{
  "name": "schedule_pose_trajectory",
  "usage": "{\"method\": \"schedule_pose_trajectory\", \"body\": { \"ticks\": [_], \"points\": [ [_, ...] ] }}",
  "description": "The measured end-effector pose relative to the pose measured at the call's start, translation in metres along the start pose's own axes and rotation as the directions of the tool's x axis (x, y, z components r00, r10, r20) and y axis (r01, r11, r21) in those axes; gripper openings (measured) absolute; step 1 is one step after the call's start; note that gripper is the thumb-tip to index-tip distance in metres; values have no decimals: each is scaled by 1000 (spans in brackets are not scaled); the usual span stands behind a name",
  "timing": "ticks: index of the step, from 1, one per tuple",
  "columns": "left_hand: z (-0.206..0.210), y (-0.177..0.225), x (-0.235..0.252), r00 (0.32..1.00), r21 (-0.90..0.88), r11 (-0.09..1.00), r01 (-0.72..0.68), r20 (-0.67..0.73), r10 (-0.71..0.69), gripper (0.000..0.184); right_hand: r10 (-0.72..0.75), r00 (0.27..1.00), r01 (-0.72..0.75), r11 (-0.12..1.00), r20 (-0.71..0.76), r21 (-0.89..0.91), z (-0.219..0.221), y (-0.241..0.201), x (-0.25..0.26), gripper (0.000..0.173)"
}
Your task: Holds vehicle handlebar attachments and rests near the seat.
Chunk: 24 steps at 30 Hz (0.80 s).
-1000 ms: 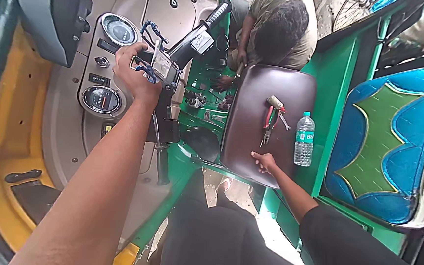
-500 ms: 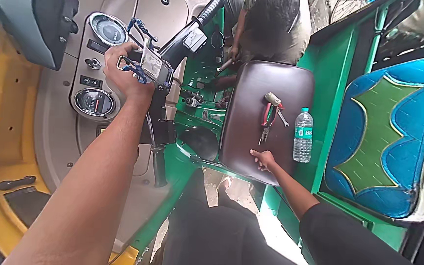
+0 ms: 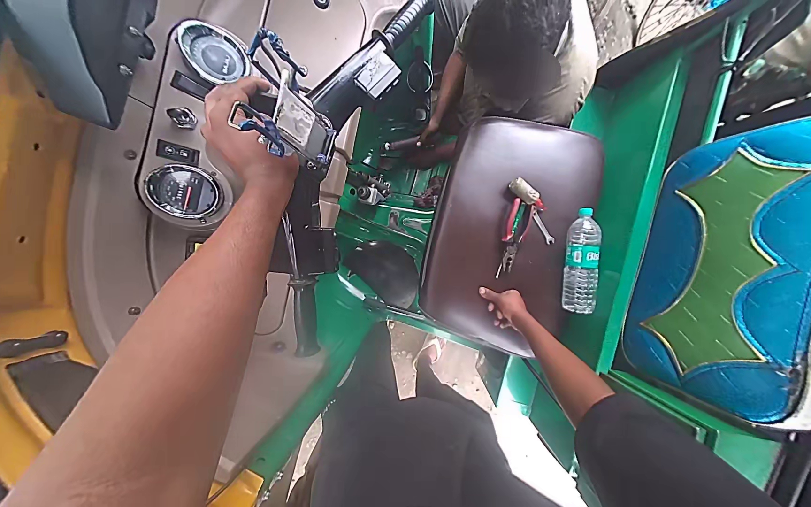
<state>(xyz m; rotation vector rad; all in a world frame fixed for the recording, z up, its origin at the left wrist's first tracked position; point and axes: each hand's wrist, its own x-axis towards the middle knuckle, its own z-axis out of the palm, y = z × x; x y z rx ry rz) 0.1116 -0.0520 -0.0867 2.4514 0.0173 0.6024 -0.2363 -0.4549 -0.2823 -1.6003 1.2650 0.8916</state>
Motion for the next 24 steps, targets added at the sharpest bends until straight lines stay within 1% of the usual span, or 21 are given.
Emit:
{"method": "schedule_pose_trajectory", "body": {
  "ticks": [3, 6, 9, 12, 14, 19, 24],
  "points": [
    [0, 2, -1, 1000, -9, 1000, 0, -7, 0, 38, -3, 1000, 3, 1000, 1, 0, -1, 0, -1, 58],
    [-3, 6, 0, 998, 22, 998, 53, 25, -53, 41, -10, 1000, 10, 1000, 5, 9, 0, 0, -1, 57],
    [-3, 7, 0, 999, 39, 998, 43, 8, -43, 37, -19, 1000, 18, 1000, 12, 16, 1, 1, -3, 58],
    [-8, 13, -1, 997, 83, 995, 54, 50, -58, 41, -28, 1000, 28, 1000, 4, 4, 2, 1, -2, 59],
    [-11, 18, 0, 996, 96, 993, 69, 55, -75, 41, -28, 1000, 28, 1000, 5, -1, 1, 1, -3, 59],
    [-15, 25, -1, 993, 81, 992, 100, 61, -105, 38, -27, 1000, 27, 1000, 7, 7, 2, 2, -2, 59],
    [-19, 29, -2, 986, 70, 988, 136, 89, -142, 42, -26, 1000, 26, 1000, 4, 11, 3, 2, -2, 59]
  ]
}}
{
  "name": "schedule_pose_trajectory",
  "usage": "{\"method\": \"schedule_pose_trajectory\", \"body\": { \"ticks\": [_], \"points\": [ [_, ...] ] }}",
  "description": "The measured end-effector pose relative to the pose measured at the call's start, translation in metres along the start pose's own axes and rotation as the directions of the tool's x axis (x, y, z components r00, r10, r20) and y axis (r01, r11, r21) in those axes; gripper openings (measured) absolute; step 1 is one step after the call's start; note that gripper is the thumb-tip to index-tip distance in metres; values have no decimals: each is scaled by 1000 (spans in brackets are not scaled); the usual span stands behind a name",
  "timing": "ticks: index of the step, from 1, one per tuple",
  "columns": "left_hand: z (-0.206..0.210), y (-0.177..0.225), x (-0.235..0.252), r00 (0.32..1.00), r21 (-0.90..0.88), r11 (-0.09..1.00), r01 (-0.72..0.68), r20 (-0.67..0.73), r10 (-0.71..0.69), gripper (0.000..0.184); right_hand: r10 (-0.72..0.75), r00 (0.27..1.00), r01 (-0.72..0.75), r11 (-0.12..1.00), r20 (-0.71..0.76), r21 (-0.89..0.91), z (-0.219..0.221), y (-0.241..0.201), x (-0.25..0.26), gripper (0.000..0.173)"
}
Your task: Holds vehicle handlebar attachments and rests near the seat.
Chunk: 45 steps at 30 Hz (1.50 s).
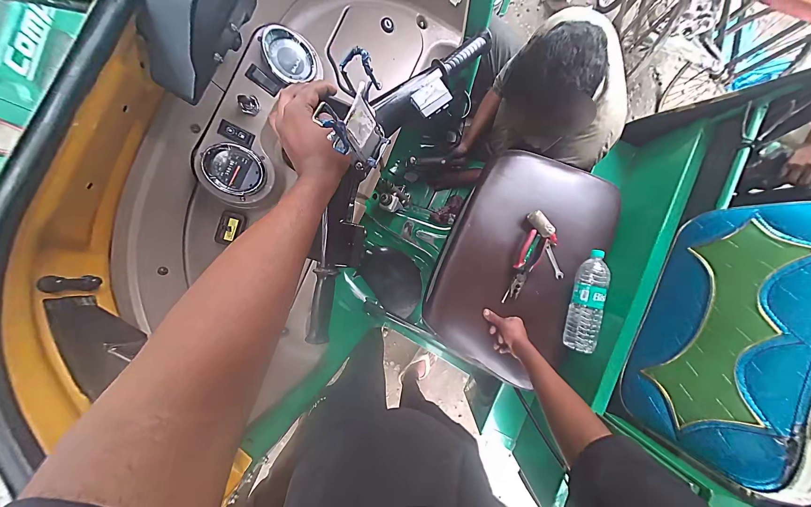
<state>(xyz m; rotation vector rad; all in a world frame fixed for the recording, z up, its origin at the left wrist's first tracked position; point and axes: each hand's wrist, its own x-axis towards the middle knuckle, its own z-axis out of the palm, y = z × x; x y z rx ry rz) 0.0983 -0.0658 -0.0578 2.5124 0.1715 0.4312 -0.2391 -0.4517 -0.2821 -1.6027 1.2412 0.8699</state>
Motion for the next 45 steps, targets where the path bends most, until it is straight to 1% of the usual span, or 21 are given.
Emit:
{"method": "schedule_pose_trajectory", "body": {
  "ticks": [9, 15, 28, 38, 42, 45],
  "points": [
    [0, 0, 1, 1000, 1, 1000, -3, -8, 3, 40, 5, 1000, -5, 1000, -2, 19, 1, -1, 0, 59],
    [-1, 1, -1, 1000, -31, 1000, 1, -11, -2, 43, -8, 1000, 8, 1000, 1, 7, 1, 0, -1, 59],
    [0, 1, 0, 1000, -42, 999, 14, -17, -15, 42, -6, 1000, 6, 1000, -3, 3, 1, 0, 1, 59],
    [1, 0, 0, 1000, -19, 1000, 19, -23, -19, 41, -3, 1000, 3, 1000, -5, -6, 2, -1, 0, 58],
    [0, 2, 0, 999, -27, 999, 33, 1, -33, 43, -4, 1000, 4, 1000, -2, 4, 1, -1, -1, 58],
    [0, 0, 1, 999, -31, 999, 29, -13, -30, 41, -7, 1000, 7, 1000, -2, 13, 2, -2, -3, 59]
  ]
}}
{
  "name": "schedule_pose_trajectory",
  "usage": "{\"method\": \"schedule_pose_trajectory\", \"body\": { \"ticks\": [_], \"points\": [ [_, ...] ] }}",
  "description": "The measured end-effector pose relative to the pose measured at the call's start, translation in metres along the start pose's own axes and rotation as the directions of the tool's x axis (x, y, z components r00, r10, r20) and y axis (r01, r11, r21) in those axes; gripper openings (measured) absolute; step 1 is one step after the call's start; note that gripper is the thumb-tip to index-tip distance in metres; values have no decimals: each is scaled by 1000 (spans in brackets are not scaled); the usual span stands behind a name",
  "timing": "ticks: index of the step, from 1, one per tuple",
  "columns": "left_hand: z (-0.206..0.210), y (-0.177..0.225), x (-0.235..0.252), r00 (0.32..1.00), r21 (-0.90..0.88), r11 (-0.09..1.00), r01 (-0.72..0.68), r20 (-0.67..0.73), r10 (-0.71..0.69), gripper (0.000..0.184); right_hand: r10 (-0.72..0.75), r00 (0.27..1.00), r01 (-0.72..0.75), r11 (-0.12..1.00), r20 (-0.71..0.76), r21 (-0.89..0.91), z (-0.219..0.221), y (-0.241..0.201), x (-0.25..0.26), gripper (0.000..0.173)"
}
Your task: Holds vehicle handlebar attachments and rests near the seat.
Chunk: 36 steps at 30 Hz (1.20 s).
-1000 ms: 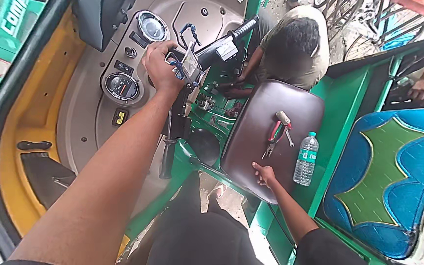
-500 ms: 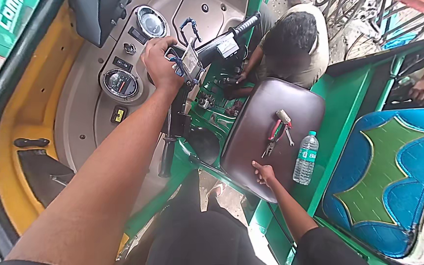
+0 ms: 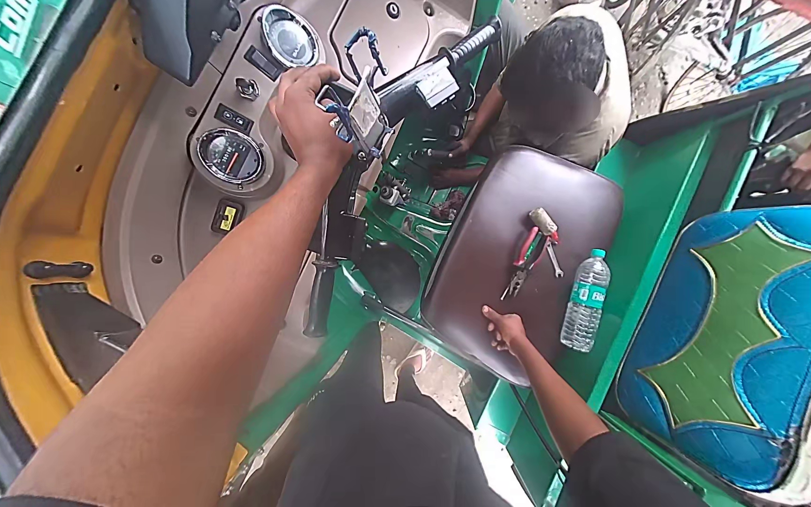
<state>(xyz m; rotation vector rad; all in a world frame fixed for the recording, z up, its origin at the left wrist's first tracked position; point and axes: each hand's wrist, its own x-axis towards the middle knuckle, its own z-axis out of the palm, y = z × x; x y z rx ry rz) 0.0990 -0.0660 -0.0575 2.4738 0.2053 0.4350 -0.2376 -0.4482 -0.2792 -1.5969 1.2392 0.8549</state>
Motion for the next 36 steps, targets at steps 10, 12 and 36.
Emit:
{"method": "schedule_pose_trajectory", "body": {
  "ticks": [10, 12, 36],
  "points": [
    [1, 0, -1, 1000, 3, 1000, -16, -7, 16, 41, 2, 1000, -2, 1000, 1, 1, -1, 1, 1, 58],
    [2, -2, 0, 1000, -1, 1000, -25, -8, 25, 41, 2, 1000, -2, 1000, -1, -6, 0, 0, 1, 59],
    [3, -6, 1, 999, 27, 998, -49, -1, 49, 46, -10, 1000, 10, 1000, 3, -15, -2, 1, 3, 58]
  ]
}}
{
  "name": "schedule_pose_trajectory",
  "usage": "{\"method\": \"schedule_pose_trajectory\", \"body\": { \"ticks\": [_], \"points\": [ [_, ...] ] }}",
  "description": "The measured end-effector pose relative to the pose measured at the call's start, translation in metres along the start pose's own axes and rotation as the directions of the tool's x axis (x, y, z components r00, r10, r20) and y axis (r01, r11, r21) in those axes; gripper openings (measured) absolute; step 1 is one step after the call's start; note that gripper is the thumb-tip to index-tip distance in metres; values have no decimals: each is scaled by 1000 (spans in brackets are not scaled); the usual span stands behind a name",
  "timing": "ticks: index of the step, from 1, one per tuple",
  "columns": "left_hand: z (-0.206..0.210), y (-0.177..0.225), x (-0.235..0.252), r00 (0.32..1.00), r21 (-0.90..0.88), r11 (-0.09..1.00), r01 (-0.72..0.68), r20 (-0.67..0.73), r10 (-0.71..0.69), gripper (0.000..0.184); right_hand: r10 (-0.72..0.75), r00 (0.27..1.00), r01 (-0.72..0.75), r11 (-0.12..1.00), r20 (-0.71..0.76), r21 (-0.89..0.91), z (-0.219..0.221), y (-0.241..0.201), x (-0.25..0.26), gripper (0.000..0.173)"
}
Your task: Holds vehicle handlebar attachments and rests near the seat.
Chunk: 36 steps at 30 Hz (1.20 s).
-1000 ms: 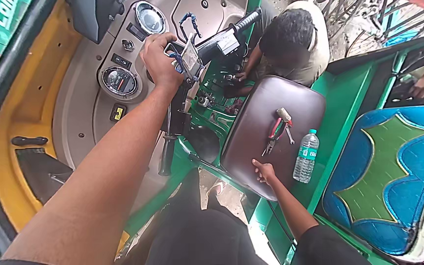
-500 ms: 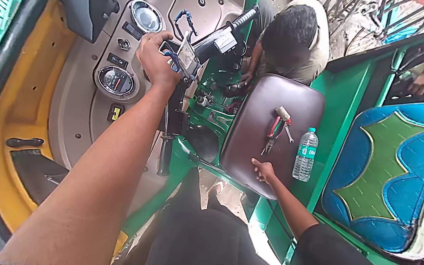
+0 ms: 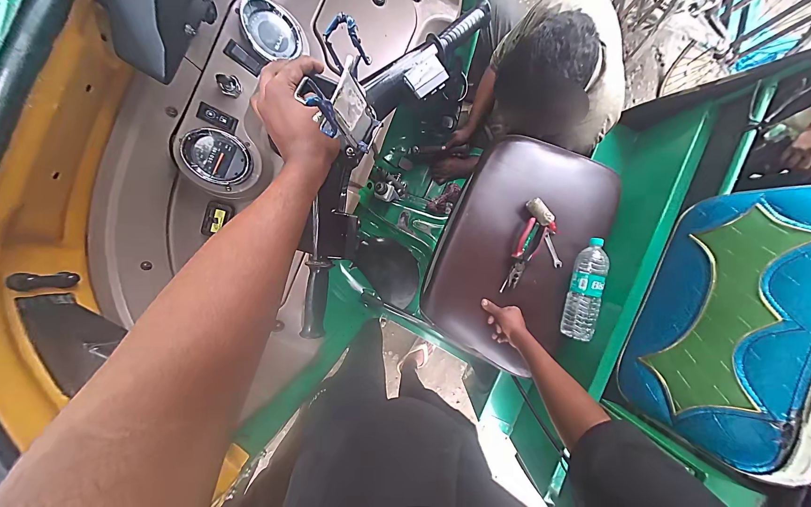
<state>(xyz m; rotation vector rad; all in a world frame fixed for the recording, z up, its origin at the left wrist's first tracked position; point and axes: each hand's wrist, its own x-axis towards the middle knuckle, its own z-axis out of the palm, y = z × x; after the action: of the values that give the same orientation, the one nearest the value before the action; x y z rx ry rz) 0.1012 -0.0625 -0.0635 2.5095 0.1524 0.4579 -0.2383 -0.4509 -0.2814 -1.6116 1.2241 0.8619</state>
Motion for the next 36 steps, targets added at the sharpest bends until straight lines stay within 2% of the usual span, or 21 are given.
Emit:
{"method": "schedule_pose_trajectory", "body": {
  "ticks": [8, 18, 33, 36],
  "points": [
    [2, -2, 1, 1000, -3, 1000, 7, 2, -7, 50, -3, 1000, 3, 1000, 0, 3, 0, 0, -1, 59],
    [7, -4, 3, 999, -16, 999, 36, -10, -36, 43, 0, 1000, 0, 1000, 3, -17, -1, -1, -1, 59],
    [1, -1, 1, 1000, 11, 1000, -3, 10, 3, 56, 19, 1000, -19, 1000, -5, -11, 0, -3, -1, 58],
    [2, -2, 1, 1000, 3, 1000, 0, -4, 0, 53, 18, 1000, -18, 1000, -6, -9, 0, -2, -1, 59]
  ]
}}
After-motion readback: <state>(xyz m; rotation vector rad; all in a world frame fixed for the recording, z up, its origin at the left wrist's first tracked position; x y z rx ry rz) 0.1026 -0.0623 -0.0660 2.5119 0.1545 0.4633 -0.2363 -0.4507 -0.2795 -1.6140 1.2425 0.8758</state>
